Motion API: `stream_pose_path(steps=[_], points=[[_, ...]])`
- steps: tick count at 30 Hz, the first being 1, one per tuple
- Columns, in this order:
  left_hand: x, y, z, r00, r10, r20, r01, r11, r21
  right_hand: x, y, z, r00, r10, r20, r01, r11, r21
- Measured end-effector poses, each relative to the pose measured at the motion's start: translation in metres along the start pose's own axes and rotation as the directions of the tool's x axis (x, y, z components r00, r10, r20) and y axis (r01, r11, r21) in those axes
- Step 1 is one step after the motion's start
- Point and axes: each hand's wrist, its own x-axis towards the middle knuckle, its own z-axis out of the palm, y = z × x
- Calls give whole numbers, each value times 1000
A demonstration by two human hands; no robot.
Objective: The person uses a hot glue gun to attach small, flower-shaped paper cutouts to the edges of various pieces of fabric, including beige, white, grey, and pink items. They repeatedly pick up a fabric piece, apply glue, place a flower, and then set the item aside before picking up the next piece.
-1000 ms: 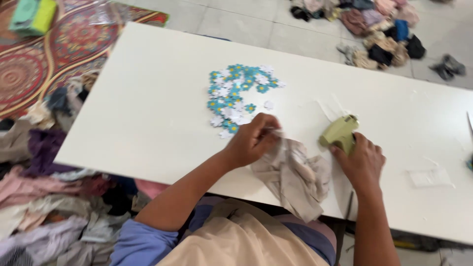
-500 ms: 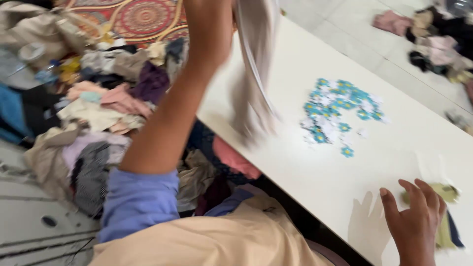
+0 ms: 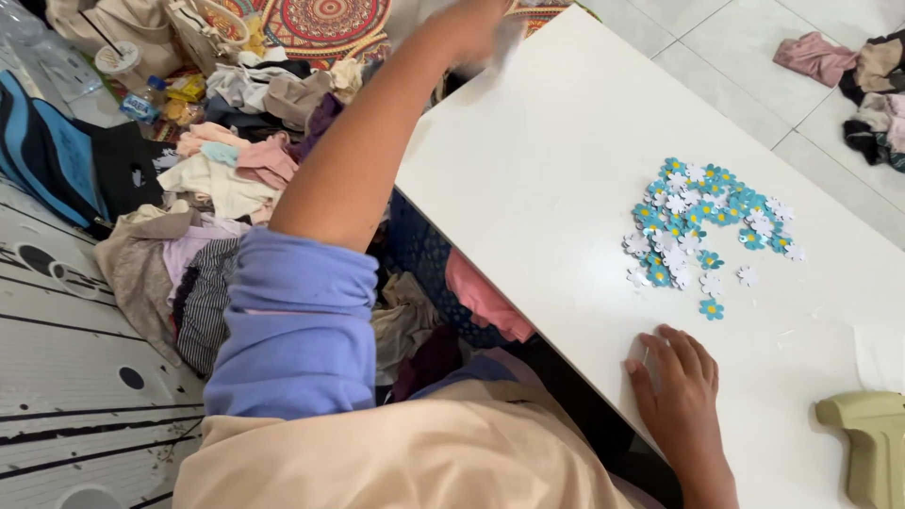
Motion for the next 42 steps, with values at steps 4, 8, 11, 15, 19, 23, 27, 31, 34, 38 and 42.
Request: stream_pose_path(steps=[4,8,11,15,19,23,27,31,34,38,42], points=[[-39,-98,57,970,123,-210,-121,992,21,-7,1,-2,995,-91,-36,92,996,14],[-181,-98,55,713,-72,-698,-38,989,-141,-3,-4,3,984,-165,-71,160,985,-66],[-295,-135,139,767,-193,-613,205,977,-51,5,-20,-3,982,-186,-31,183,981,-70],[-413,-158,248,924,-255,-286,316,930,190,23,-44,0,963,-269,4,268,961,63],[-464,-159,292,840,-541,49,447,740,503,35,-64,4,934,-356,-37,358,933,46],[-460,-144,280,957,-273,-99,276,747,605,32,-63,5,944,-329,-5,329,944,36],[-425,-114,238,957,-232,-171,287,826,486,32,-57,2,945,-327,2,325,940,98],[-377,-53,152,885,-414,215,453,872,-186,36,-59,4,946,-320,-54,324,926,194],[-351,15,86,906,-128,403,310,850,-425,41,-73,-1,944,-317,-95,330,880,343],[-321,121,26,849,317,422,31,768,-640,50,-113,-31,923,-381,-46,285,600,748],[-280,183,21,781,492,384,-95,702,-706,43,-71,-31,928,-367,-65,253,490,834]])
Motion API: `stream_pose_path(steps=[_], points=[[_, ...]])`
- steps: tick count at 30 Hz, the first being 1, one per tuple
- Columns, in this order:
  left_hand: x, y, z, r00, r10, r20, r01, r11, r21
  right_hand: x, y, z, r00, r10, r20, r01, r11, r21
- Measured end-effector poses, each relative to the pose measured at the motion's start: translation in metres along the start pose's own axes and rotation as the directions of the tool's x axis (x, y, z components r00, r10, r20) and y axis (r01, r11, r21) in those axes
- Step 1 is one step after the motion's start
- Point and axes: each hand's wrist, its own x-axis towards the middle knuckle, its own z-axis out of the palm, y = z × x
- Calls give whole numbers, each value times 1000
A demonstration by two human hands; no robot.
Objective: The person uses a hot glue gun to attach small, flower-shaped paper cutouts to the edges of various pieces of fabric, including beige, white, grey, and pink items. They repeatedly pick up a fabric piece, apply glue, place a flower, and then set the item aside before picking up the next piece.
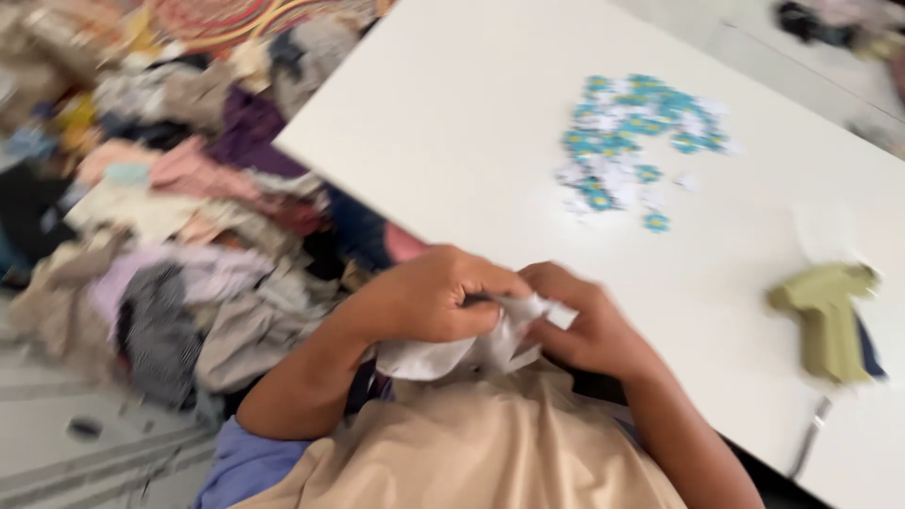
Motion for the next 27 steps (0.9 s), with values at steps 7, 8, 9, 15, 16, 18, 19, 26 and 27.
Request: stream_pose_path(steps=[7,8,9,15,16,18,19,26,27], points=[[75,23,17,922,386,-30,-229,606,762,-80,-48,-107,805,-202,-557,-275,705,-653],[83,27,21,881,474,-13,-276,535,799,-89,-60,-112,807,-314,-500,-258,575,-776],[87,18,33,874,487,11,-308,537,785,-104,-60,-114,796,-313,-518,-287,559,-778],[80,-66,102,936,298,188,-350,732,584,-190,-34,-92,878,170,-448,-478,379,-792],[74,-72,108,947,268,177,-321,774,546,-198,-32,-88,843,276,-461,-537,390,-748],[66,-78,113,957,229,177,-287,817,501,-204,-34,-83,793,389,-469,-603,395,-693],[64,-78,113,968,223,119,-252,844,474,-203,-38,-82,779,398,-485,-626,439,-645],[76,-57,104,957,263,-125,-201,906,372,-181,-17,-80,680,210,-703,-710,427,-560],[74,-68,100,957,263,-122,-201,906,372,-184,-10,-80,678,211,-704,-712,428,-557]])
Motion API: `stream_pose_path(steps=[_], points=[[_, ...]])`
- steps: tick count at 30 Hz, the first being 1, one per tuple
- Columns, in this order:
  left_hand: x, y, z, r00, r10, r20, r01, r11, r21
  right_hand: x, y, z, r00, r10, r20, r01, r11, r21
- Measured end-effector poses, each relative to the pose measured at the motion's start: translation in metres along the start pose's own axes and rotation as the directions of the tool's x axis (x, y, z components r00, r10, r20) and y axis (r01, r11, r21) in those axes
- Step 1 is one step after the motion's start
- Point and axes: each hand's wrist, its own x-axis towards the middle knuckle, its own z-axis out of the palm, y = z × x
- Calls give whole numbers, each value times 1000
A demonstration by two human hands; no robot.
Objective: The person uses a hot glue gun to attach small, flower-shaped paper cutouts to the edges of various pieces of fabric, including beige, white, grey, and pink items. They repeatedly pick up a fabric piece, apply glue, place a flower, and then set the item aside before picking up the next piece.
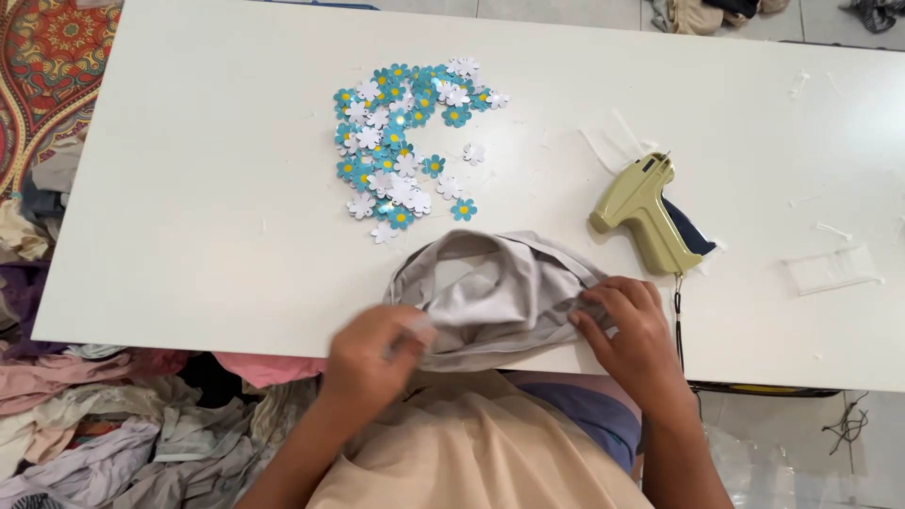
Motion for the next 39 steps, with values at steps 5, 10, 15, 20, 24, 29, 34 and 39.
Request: stream_pose_path(steps=[5,10,15,20,24,29,34,39], points=[[6,-27,-34,726,-579,-372,292,749,-595,6,20,8,966,44,-255,-16,994,109],[3,-41,-31,732,-561,-386,175,703,-690,19,24,-10,909,101,-404,-32,984,173],[-3,-43,-23,746,-552,-372,153,686,-711,26,26,-18,892,218,-397,-145,968,207],[3,-23,15,938,-288,-192,293,956,-4,43,20,-27,806,579,121,-216,98,971],[0,-18,52,980,68,-187,-13,960,279,54,11,-22,840,508,191,-187,-60,981],[22,-6,46,955,272,122,-296,816,496,51,6,-32,860,503,92,-16,-153,988],[32,3,14,976,201,-80,-161,922,351,46,9,-42,835,514,-196,101,208,973],[51,25,-25,927,127,-353,-67,982,177,60,-13,-39,817,159,-555,75,924,375]])
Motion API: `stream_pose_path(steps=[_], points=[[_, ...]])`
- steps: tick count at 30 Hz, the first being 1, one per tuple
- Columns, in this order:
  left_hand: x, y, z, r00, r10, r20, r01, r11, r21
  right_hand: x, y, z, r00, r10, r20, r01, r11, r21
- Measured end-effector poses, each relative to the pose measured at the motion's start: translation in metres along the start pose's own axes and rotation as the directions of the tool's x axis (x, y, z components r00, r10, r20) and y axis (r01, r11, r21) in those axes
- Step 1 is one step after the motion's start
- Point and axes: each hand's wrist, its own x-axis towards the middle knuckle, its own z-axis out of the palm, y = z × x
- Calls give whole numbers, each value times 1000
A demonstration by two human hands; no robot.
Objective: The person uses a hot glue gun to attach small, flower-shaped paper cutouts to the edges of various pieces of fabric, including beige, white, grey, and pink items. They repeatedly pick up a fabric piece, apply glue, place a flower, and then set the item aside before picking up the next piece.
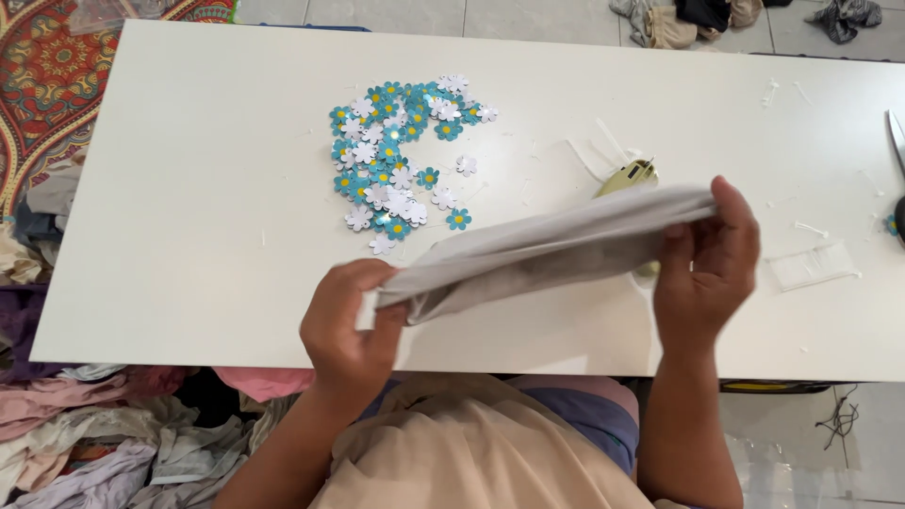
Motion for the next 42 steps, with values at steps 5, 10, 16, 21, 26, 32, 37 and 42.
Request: stream_pose_path(steps=[5,10,16,21,26,32,37,42], points=[[-12,-20,12,646,-549,530,678,96,-729,4,6,17,999,-26,18,30,958,-284],[-29,-23,7,712,-375,594,653,43,-756,12,14,24,990,137,-38,-140,985,-97],[-24,-15,1,937,-318,143,345,905,-249,22,31,14,875,472,-110,-457,879,136],[-50,-15,12,946,-324,-14,320,925,205,24,42,6,918,288,-273,-318,945,-73],[-59,9,30,380,-362,851,542,833,112,44,41,16,791,610,51,-517,622,588],[-20,21,27,900,-28,434,88,989,-118,12,35,34,823,418,385,-310,898,-311],[-10,17,48,923,37,382,90,947,-308,-12,-57,73,494,503,709,-65,835,-547],[-18,2,54,925,175,338,-199,979,39,-19,-58,66,585,346,734,-176,937,-301]])
